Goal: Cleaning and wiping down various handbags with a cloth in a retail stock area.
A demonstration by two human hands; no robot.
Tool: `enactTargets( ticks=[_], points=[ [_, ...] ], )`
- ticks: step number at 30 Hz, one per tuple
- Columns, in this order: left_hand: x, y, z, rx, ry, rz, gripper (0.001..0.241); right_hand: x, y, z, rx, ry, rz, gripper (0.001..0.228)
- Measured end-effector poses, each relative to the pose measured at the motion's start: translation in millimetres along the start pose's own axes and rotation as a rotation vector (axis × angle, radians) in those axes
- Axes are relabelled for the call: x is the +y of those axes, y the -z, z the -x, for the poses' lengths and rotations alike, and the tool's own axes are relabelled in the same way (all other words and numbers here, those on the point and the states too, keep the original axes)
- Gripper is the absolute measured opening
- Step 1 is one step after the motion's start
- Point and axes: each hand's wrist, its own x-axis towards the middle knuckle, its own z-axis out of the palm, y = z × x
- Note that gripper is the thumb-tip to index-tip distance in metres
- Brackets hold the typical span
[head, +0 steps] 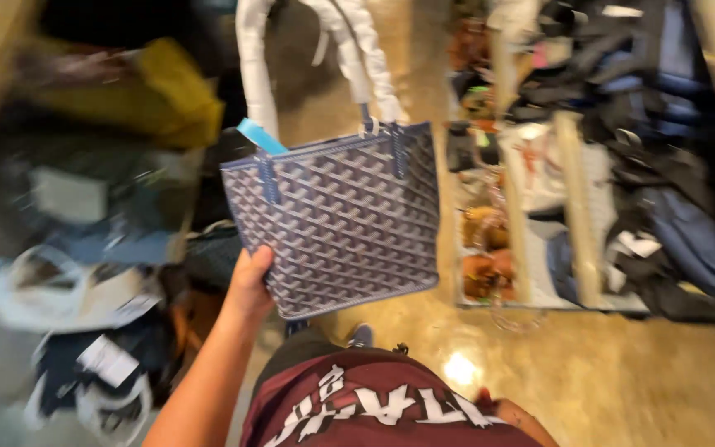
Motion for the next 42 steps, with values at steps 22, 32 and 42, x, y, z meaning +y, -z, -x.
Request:
enactTargets(
  ticks=[22,32,42],
  points=[
    [19,-97,-380,-0.037,-0.241,-0.166,0.039,-386,434,259,1.054,0.832,-0.766,0.031],
    [51,-42,-419,0.204,-0.383,-0.324,0.053,-685,526,357,0.925,1.714,0.302,0.062],
    [6,-78,-374,0.563,-0.664,-0.154,0.043,-793,626,335,0.816,2.194,0.73,0.066]
  ],
)
